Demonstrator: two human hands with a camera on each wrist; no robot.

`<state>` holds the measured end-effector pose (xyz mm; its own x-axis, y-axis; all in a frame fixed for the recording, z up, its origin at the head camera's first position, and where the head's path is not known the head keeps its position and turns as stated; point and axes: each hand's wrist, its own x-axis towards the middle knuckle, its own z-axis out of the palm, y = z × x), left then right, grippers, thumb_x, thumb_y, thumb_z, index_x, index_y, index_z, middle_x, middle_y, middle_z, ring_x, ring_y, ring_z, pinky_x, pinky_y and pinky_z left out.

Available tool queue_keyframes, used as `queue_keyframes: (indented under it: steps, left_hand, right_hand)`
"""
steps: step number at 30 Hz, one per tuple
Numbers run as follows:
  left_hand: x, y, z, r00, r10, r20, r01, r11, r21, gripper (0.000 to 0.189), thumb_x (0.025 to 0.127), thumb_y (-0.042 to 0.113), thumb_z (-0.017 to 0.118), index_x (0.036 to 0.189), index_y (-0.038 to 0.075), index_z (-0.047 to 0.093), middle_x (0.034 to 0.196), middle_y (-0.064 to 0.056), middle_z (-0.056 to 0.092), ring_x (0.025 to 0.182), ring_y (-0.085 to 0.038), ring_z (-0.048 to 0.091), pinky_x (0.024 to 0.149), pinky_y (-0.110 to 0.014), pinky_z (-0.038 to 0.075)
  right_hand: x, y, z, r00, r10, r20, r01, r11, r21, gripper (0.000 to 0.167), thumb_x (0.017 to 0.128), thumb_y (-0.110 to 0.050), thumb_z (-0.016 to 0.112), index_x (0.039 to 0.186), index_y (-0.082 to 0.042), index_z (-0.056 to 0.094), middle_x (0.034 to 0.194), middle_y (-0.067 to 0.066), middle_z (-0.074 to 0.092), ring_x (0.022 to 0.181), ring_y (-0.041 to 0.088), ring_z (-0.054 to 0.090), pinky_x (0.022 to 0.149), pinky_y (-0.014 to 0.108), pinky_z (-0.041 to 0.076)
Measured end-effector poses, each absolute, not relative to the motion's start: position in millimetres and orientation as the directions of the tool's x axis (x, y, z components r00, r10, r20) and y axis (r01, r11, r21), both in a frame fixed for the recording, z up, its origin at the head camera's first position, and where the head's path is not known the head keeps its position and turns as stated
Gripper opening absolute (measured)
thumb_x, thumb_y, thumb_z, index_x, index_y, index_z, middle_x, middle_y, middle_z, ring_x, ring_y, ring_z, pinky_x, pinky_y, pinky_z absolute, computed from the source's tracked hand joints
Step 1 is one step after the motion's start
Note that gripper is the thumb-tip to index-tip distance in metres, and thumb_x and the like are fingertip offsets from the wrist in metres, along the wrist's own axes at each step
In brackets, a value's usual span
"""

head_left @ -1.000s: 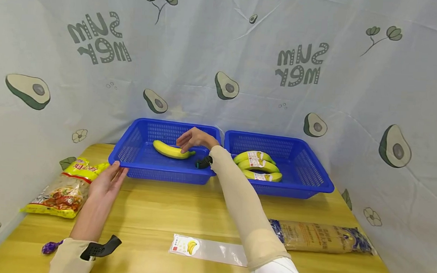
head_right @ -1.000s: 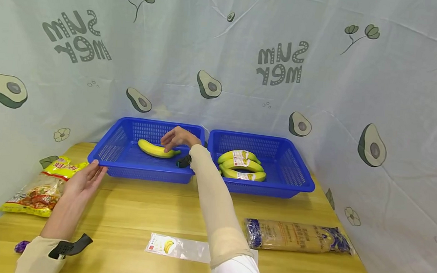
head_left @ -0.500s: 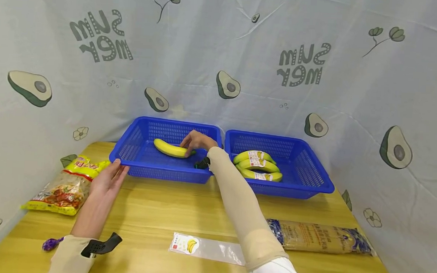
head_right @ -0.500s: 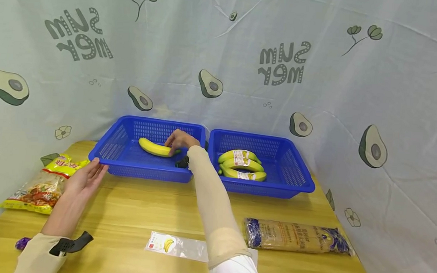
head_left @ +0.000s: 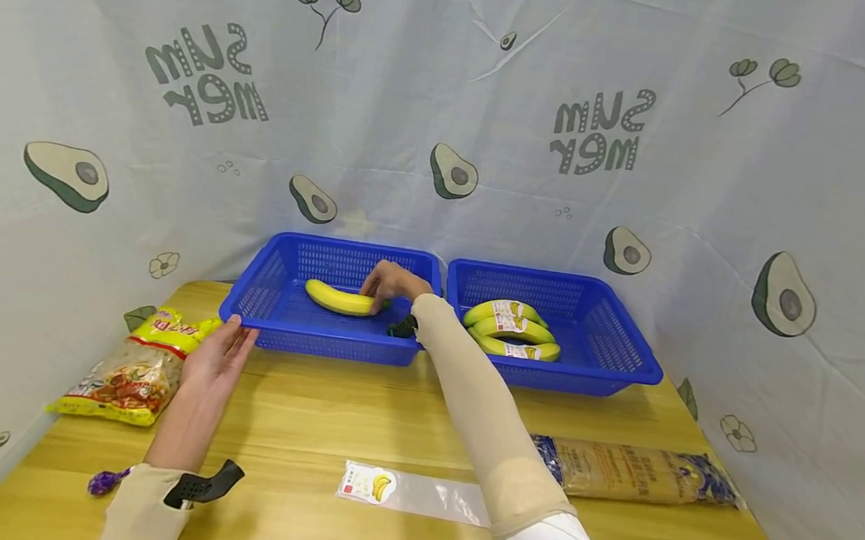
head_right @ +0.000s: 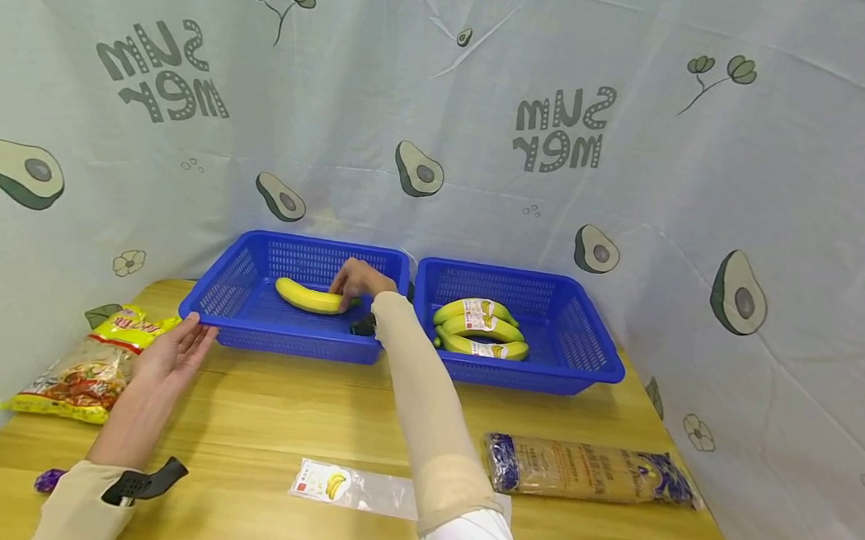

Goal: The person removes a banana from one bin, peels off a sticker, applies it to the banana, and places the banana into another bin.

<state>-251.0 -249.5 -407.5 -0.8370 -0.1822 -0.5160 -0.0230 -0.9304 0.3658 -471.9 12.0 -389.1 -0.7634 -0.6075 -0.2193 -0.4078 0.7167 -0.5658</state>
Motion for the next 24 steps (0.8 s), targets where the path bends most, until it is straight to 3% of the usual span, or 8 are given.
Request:
queue_keyframes:
  steps: [9,18,24]
  left_hand:
    - [-250,-249,-405,-0.85,-0.169,-0.499,-0.043,-0.922,0.385,0.046,0.104,-0.002,0.063,0.144,0.018,0.054,0.124,0.001,0.056,0.119,-0.01,0.056,0.108,-0.024,0.054]
    - [-249,-247,-406,-0.851,-0.162,-0.5,-0.047,-0.924,0.38,0.061,0.105,0.0,0.059,0.159,0.023,0.042,0.137,0.009,0.052,0.118,-0.008,0.057,0.105,-0.024,0.055]
    - [-248,-246,-405,-0.856,-0.15,-0.494,-0.057,-0.924,0.379,0.067,0.106,0.0,0.059,0.164,0.025,0.039,0.139,0.009,0.049,0.122,-0.007,0.056,0.112,-0.024,0.048]
  right_hand:
    - [-466,19,-370,-0.738,-0.651,-0.179,-0.47,0.685,-0.556,0.036,0.088,0.003,0.087,0.123,-0.002,0.08,0.126,0.014,0.077,0.119,0.027,0.072,0.098,0.031,0.062]
    - [-456,33,-343,-0.718,-0.685,-0.127,-0.507,0.639,-0.579,0.039,0.088,0.002,0.087,0.126,0.0,0.078,0.128,0.017,0.076,0.117,0.028,0.073,0.095,0.03,0.063]
    - [-447,51,-329,-0.716,-0.685,-0.133,-0.495,0.632,-0.596,0.04,0.089,0.0,0.088,0.127,0.0,0.078,0.127,0.016,0.077,0.117,0.027,0.074,0.096,0.031,0.063]
